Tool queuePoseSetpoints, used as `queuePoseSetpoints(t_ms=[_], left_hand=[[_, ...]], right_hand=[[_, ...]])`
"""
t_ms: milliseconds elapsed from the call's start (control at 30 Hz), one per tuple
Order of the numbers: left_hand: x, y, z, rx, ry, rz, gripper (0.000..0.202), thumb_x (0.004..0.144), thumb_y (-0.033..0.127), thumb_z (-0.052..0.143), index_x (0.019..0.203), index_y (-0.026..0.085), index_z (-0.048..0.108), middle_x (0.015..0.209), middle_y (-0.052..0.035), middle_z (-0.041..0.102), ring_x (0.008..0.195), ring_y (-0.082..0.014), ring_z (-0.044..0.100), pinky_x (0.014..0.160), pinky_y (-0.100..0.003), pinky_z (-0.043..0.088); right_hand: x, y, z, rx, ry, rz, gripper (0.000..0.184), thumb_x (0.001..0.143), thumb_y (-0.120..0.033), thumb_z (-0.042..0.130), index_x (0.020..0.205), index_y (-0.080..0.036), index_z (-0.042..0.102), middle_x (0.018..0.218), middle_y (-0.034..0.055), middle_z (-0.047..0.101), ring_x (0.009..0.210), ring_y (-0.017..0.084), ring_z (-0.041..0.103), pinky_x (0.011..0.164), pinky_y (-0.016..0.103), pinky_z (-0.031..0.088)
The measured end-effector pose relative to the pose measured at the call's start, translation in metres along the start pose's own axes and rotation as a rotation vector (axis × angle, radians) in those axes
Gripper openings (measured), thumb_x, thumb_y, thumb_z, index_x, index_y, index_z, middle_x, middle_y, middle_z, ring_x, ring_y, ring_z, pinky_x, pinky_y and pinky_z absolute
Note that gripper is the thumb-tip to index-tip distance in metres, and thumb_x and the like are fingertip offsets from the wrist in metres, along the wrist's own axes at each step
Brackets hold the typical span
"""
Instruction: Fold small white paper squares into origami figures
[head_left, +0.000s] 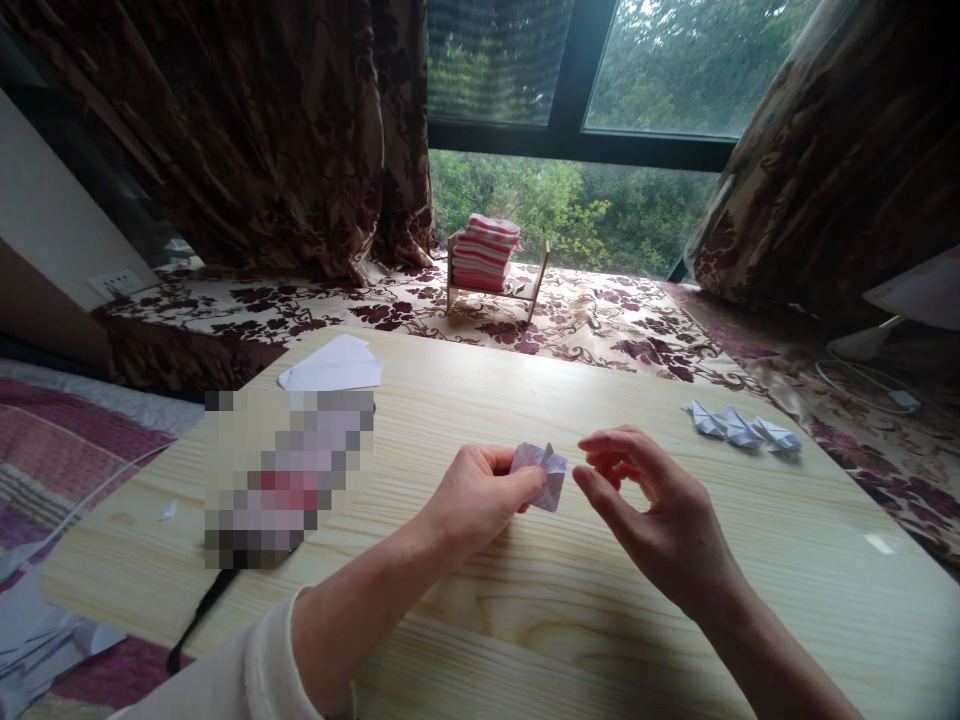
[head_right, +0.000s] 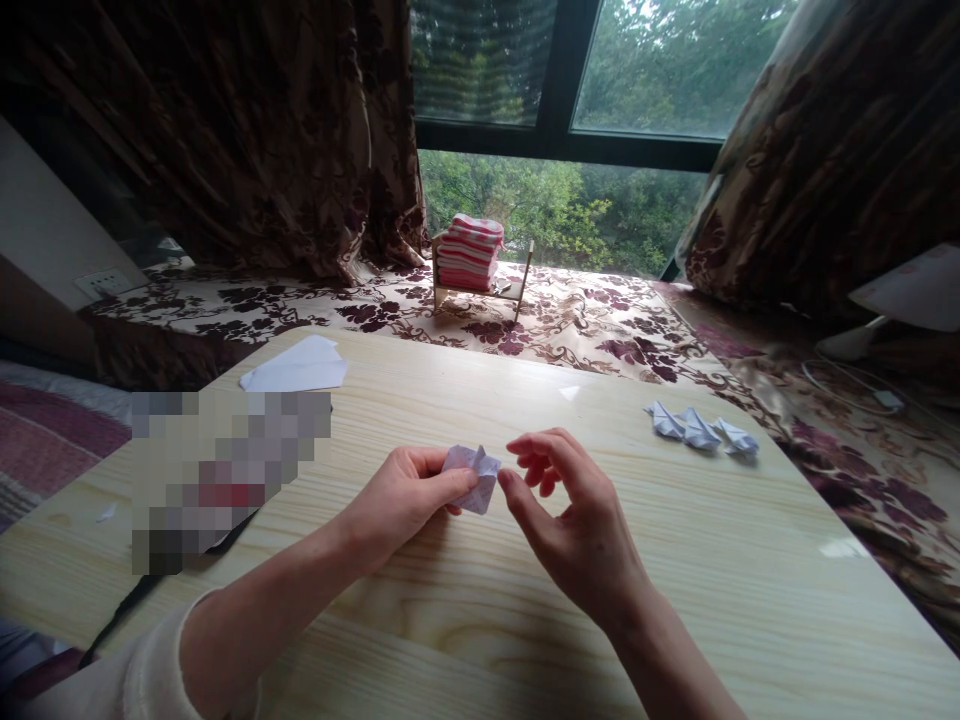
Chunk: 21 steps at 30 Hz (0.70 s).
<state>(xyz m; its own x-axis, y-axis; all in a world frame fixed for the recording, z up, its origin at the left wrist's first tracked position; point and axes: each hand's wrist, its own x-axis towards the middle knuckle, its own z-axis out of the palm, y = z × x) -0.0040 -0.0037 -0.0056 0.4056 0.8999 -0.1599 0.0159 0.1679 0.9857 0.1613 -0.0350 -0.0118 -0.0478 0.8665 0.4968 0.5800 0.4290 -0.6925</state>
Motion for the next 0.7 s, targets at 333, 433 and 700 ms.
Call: queuePoseSetpoints(t_ms=[333,433,700], left_hand=[[0.0017,0.0018,-0.0009,-0.104,-0.007,-0.029,0.024,0.074,0.031,0.059,0.067,0.011,0.069,0.065,-0.0048,0.061,0.065,-0.0132,0.050,0.060,-0.025,0.040],[0.0017,0.0006,-0.0011,-0.107,-0.009,-0.027,0.023,0.073,0.030,0.059,0.067,0.011,0.069,0.064,-0.0041,0.061,0.064,-0.0127,0.049,0.060,-0.025,0.040],[0.0009,0.0025,-0.0002,-0.123,-0.013,-0.018,0.021,0.071,0.029,0.060,0.063,0.012,0.069,0.060,-0.0030,0.061,0.061,-0.0118,0.049,0.059,-0.024,0.039]], right_hand=[[0.0001,0.0008,-0.0009,-0.074,-0.067,-0.161,0.005,0.084,-0.016,0.058,0.087,-0.019,0.060,0.082,0.0029,0.057,0.064,0.011,0.053,0.053,0.024,0.046],[-0.0001,0.0025,0.0001,-0.097,-0.044,-0.141,0.011,0.083,-0.018,0.059,0.094,-0.019,0.059,0.081,0.0026,0.058,0.065,0.012,0.054,0.054,0.025,0.047],[-0.0009,-0.0008,0.0019,-0.100,-0.070,-0.115,0.004,0.082,-0.019,0.059,0.086,-0.019,0.058,0.077,0.0019,0.057,0.063,0.013,0.053,0.052,0.025,0.046]])
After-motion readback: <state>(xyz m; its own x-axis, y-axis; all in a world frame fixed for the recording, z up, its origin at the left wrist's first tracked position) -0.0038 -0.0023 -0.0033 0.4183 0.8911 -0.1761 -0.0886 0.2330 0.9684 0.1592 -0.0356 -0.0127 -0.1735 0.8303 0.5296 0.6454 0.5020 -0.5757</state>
